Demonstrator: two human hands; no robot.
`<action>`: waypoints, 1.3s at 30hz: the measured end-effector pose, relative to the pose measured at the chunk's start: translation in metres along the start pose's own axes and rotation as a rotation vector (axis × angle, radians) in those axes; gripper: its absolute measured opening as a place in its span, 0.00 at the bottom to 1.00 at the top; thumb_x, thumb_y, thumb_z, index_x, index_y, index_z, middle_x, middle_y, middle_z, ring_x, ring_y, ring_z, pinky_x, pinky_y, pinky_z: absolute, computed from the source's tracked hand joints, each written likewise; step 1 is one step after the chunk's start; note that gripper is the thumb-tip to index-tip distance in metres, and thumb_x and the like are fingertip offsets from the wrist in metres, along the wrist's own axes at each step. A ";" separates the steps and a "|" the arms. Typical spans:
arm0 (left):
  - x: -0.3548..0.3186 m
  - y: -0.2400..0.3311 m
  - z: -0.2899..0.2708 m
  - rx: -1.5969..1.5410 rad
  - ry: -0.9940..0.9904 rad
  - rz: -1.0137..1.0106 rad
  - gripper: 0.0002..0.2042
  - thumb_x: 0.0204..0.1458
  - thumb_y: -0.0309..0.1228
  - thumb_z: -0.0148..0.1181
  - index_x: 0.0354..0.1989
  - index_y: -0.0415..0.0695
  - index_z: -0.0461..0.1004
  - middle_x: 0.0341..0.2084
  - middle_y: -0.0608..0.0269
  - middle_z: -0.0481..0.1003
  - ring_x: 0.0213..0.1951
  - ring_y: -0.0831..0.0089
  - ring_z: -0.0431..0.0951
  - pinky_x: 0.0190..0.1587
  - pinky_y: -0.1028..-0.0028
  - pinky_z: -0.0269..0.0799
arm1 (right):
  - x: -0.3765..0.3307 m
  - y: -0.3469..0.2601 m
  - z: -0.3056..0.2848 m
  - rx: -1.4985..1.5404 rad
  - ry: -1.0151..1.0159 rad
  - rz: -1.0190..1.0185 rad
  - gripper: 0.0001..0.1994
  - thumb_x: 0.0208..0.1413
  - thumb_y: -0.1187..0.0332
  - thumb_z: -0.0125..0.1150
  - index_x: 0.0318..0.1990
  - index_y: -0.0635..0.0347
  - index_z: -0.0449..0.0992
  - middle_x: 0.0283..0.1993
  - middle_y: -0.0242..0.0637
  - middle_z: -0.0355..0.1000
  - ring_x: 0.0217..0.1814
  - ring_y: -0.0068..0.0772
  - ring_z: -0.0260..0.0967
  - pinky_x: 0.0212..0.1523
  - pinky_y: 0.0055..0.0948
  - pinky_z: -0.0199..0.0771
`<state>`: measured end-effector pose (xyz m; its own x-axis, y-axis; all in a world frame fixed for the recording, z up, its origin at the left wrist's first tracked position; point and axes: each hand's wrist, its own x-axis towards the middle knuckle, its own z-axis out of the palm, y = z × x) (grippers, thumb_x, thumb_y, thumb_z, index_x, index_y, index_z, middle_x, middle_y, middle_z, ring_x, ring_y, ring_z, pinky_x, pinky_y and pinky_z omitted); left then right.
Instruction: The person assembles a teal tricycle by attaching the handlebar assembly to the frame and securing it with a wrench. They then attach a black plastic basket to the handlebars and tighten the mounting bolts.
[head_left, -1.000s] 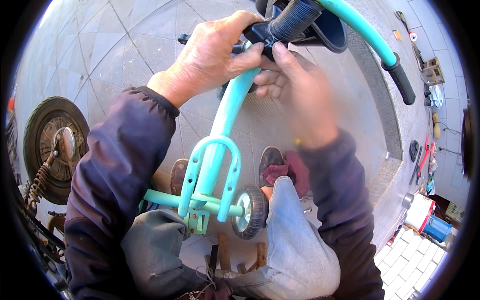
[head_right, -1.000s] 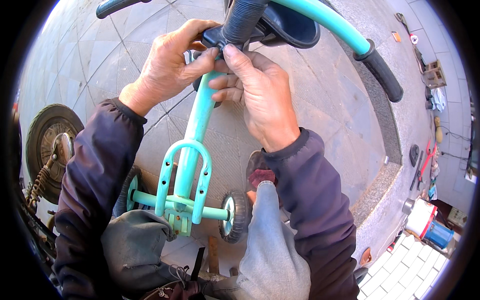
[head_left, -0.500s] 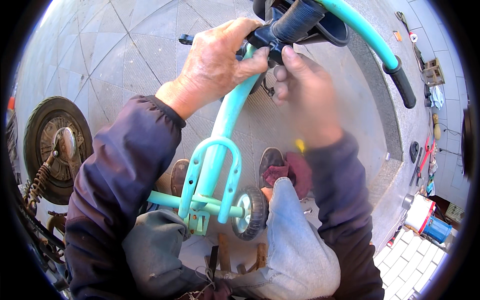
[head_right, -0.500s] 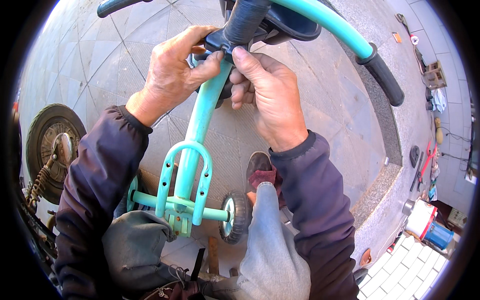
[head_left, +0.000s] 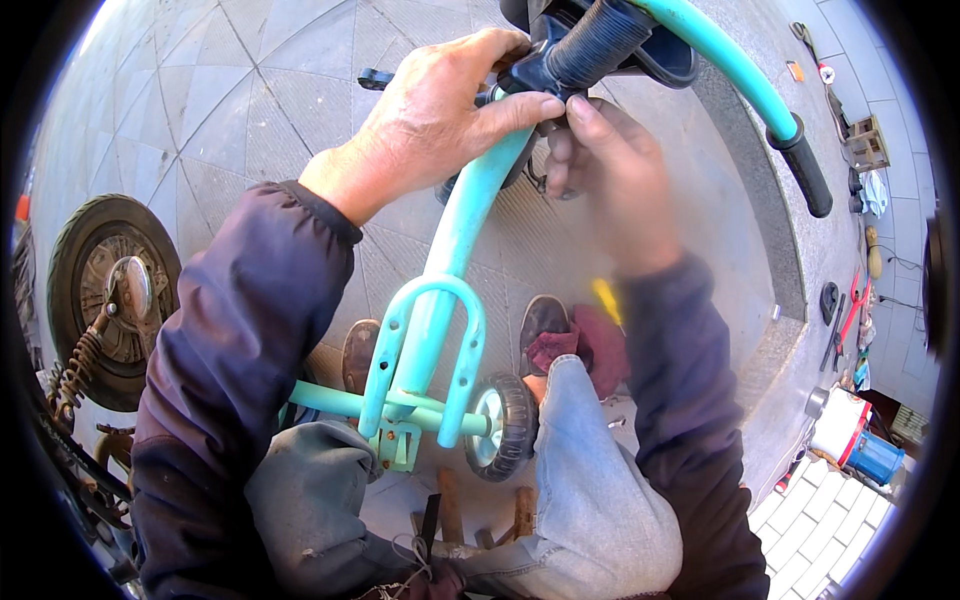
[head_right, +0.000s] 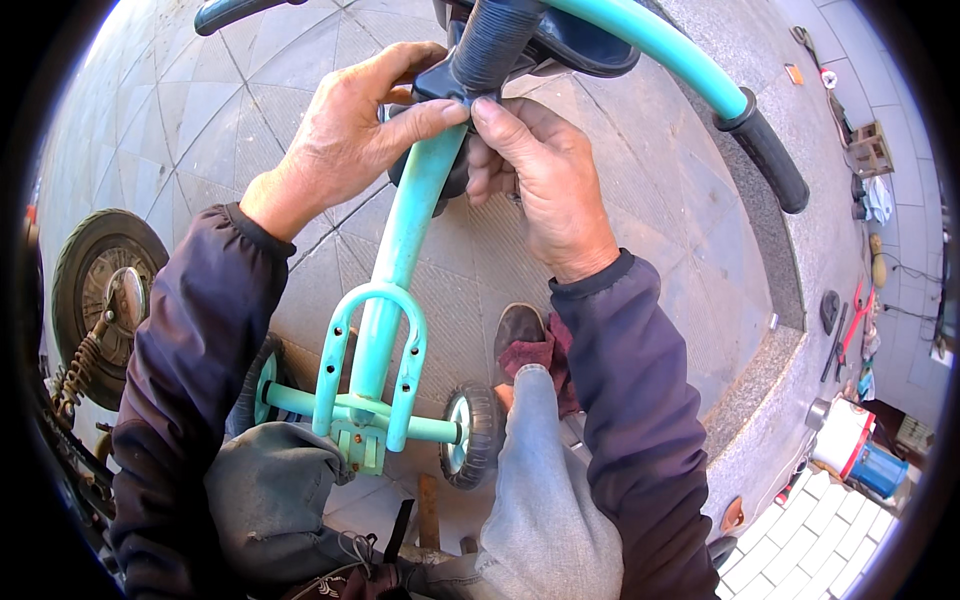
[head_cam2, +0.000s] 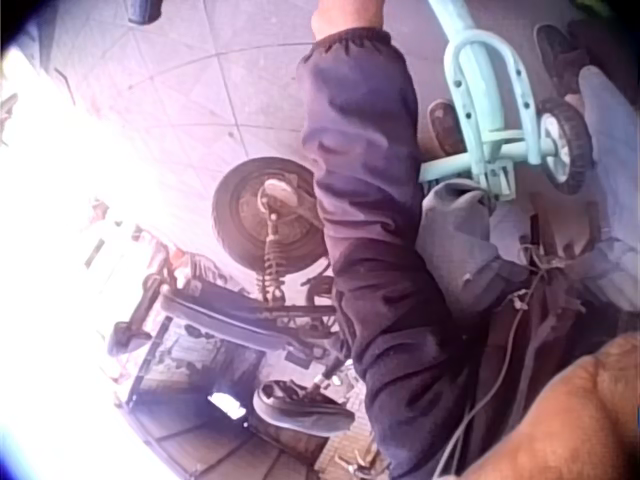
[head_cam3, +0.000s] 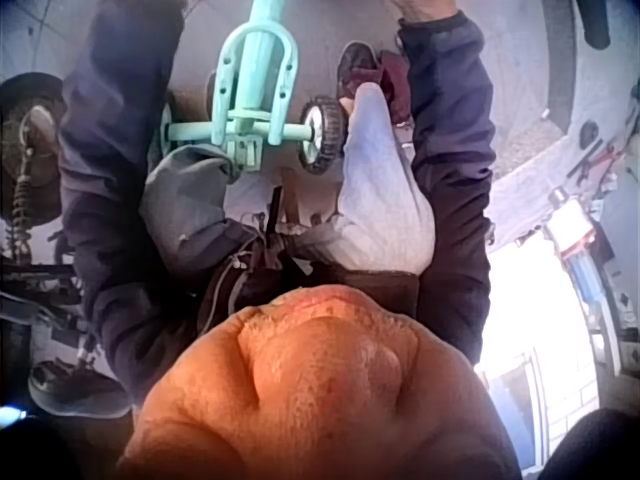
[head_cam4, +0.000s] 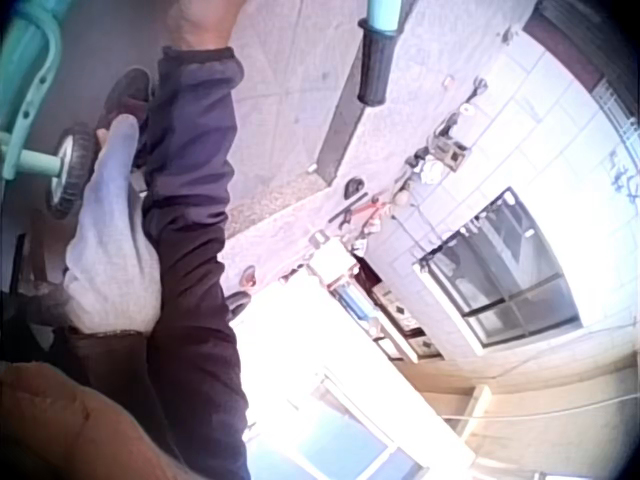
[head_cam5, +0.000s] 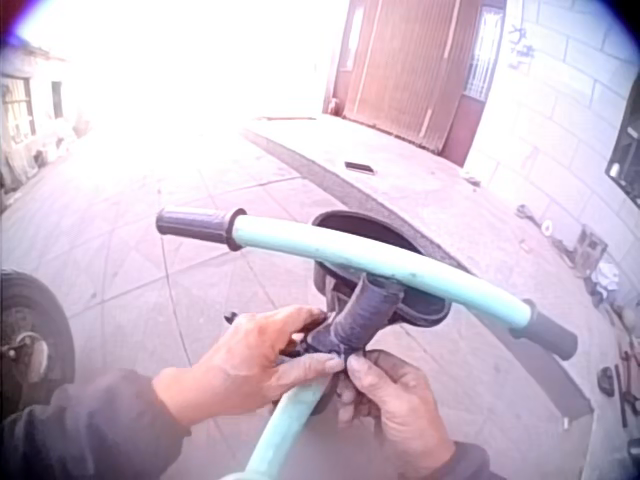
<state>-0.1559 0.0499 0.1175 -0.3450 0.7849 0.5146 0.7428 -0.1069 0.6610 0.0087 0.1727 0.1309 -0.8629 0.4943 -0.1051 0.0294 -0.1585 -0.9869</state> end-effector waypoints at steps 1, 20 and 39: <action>0.002 -0.002 -0.001 -0.030 -0.019 0.006 0.23 0.55 0.43 0.66 0.50 0.36 0.74 0.32 0.47 0.79 0.35 0.53 0.82 0.40 0.64 0.78 | 0.000 0.000 0.000 0.008 0.000 0.006 0.18 0.65 0.53 0.58 0.40 0.63 0.76 0.28 0.31 0.71 0.26 0.21 0.70 0.29 0.20 0.74; 0.003 0.002 -0.005 -0.090 -0.111 -0.120 0.20 0.60 0.38 0.60 0.54 0.37 0.73 0.32 0.49 0.79 0.33 0.65 0.83 0.39 0.69 0.78 | -0.003 0.004 0.001 0.162 -0.042 0.053 0.18 0.65 0.54 0.58 0.39 0.63 0.76 0.30 0.31 0.72 0.25 0.20 0.69 0.29 0.22 0.74; 0.006 0.008 -0.001 -0.419 -0.105 -0.358 0.24 0.63 0.47 0.54 0.58 0.40 0.75 0.42 0.57 0.80 0.48 0.70 0.77 0.56 0.69 0.69 | -0.010 0.004 -0.011 0.155 -0.047 0.031 0.17 0.65 0.60 0.58 0.50 0.68 0.75 0.36 0.34 0.74 0.31 0.19 0.70 0.29 0.19 0.73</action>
<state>-0.1529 0.0535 0.1266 -0.4588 0.8711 0.1751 0.2911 -0.0388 0.9559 0.0229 0.1768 0.1266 -0.8854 0.4477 -0.1255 -0.0190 -0.3044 -0.9523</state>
